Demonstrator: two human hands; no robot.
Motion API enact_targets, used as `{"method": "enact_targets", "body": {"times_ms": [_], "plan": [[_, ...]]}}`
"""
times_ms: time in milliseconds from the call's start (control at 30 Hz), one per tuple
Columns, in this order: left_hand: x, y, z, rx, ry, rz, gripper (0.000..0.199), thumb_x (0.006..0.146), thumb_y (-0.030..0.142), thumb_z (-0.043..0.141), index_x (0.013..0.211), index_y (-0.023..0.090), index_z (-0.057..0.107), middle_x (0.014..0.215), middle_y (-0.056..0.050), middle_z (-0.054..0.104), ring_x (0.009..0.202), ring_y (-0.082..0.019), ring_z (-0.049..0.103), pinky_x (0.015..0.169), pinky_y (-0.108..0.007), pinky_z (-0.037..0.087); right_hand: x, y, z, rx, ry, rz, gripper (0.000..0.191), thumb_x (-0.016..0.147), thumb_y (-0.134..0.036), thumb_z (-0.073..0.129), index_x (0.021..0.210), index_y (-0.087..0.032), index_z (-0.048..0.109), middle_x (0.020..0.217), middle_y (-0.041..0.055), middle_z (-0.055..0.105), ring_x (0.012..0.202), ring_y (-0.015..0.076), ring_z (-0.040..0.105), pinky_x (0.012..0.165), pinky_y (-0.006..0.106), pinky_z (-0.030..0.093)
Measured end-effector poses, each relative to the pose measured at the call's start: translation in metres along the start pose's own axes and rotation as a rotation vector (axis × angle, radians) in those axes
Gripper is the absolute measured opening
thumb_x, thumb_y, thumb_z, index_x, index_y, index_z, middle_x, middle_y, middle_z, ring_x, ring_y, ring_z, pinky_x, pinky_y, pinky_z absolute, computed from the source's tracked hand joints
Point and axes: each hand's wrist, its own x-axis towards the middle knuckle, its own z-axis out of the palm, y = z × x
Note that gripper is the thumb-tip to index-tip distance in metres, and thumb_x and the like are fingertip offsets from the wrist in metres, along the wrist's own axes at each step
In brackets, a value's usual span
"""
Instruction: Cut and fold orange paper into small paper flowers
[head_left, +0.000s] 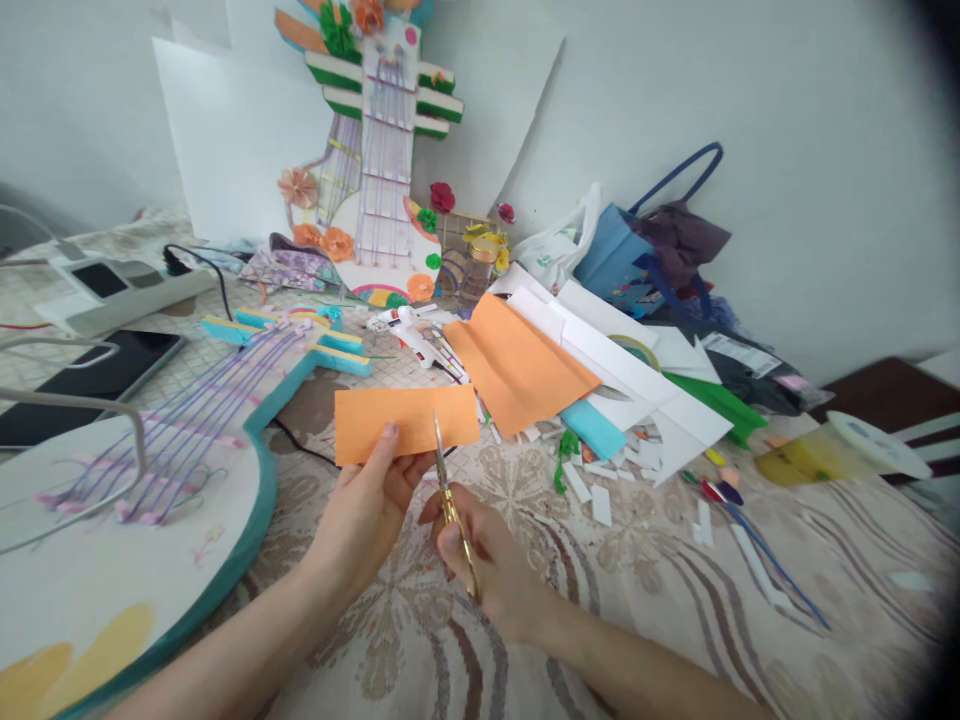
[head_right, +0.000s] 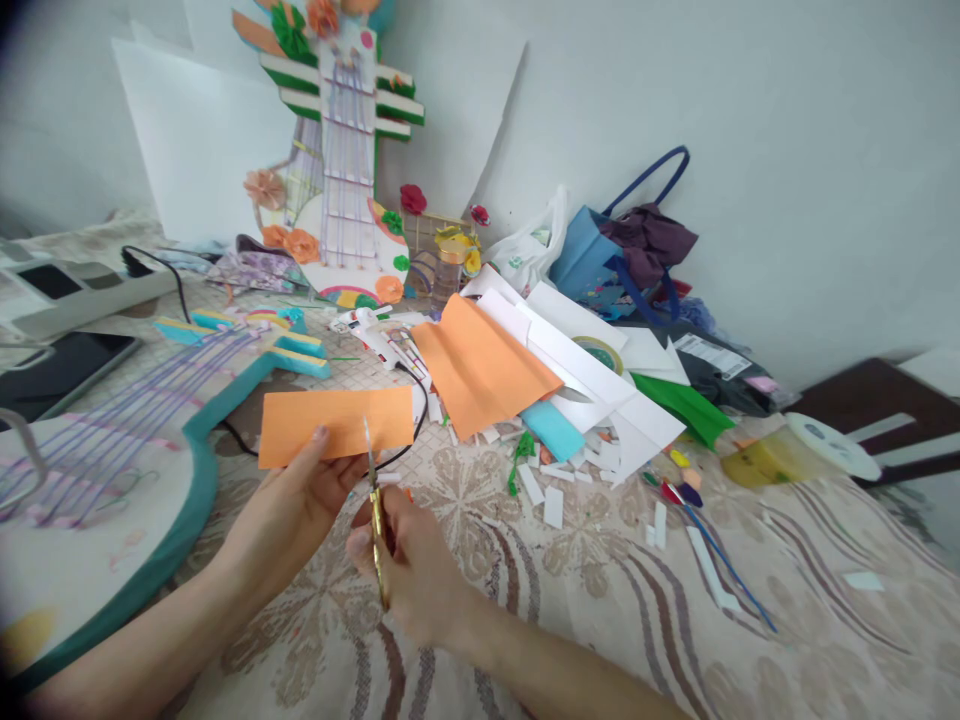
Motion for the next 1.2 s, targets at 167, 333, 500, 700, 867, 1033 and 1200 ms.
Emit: {"method": "enact_targets", "body": {"times_ms": [167,333,500,700,867,1033,1200], "plan": [[0.000,0.001,0.001,-0.002,0.018,-0.001,0.022,0.088,0.012,0.048,0.103,0.017,0.063,0.101,-0.007,0.069,0.096,-0.017,0.064,0.088,-0.032,0.052,-0.002,0.000,0.001,0.003,0.004,0.008,0.047,0.084,-0.063,0.036,0.078,-0.017,0.043,0.062,-0.0044,0.036,0.054,0.0092,0.033,0.051,0.023,0.027],[0.002,0.000,0.000,0.003,-0.001,0.005,0.020,0.088,0.013,0.048,0.101,0.017,0.064,0.100,-0.006,0.070,0.092,-0.016,0.065,0.084,-0.029,0.054,-0.001,0.000,0.000,0.018,0.002,0.028,0.051,0.082,-0.068,0.034,0.076,-0.018,0.042,0.059,-0.0051,0.036,0.052,0.0090,0.034,0.049,0.023,0.027],[0.002,-0.001,-0.001,0.008,-0.007,0.019,0.019,0.086,0.013,0.051,0.100,0.017,0.064,0.101,-0.006,0.070,0.091,-0.016,0.065,0.082,-0.029,0.055,-0.001,0.007,0.003,0.061,0.038,0.024,0.052,0.081,-0.069,0.033,0.074,-0.018,0.043,0.055,-0.0052,0.037,0.050,0.0090,0.038,0.048,0.022,0.031],[0.004,-0.003,-0.003,0.025,-0.012,0.017,0.019,0.085,0.015,0.054,0.102,0.017,0.062,0.105,-0.007,0.069,0.100,-0.018,0.063,0.089,-0.033,0.052,-0.001,0.011,0.009,0.183,0.053,0.086,0.049,0.080,-0.068,0.038,0.072,-0.019,0.039,0.056,-0.0062,0.036,0.045,0.0070,0.035,0.043,0.019,0.035],[0.003,-0.003,-0.004,0.033,-0.012,0.017,0.019,0.084,0.015,0.055,0.102,0.018,0.061,0.107,-0.007,0.068,0.104,-0.020,0.062,0.092,-0.034,0.051,0.000,0.009,0.010,0.198,0.077,0.127,0.050,0.079,-0.069,0.040,0.070,-0.020,0.038,0.052,-0.0070,0.034,0.041,0.0066,0.035,0.038,0.019,0.033],[0.002,-0.002,-0.003,0.029,-0.004,0.016,0.019,0.085,0.015,0.055,0.102,0.018,0.061,0.105,-0.006,0.069,0.102,-0.019,0.063,0.089,-0.033,0.052,0.000,0.009,0.010,0.231,0.089,0.172,0.046,0.078,-0.065,0.047,0.071,-0.020,0.041,0.047,-0.0078,0.035,0.037,0.0064,0.033,0.035,0.018,0.032],[0.002,-0.003,-0.002,0.037,-0.025,0.021,0.018,0.086,0.015,0.053,0.101,0.019,0.062,0.104,-0.005,0.069,0.103,-0.019,0.062,0.091,-0.033,0.052,0.000,0.012,0.009,0.260,0.078,0.165,0.046,0.080,-0.065,0.044,0.071,-0.019,0.041,0.048,-0.0074,0.037,0.036,0.0059,0.034,0.035,0.018,0.031]]}}
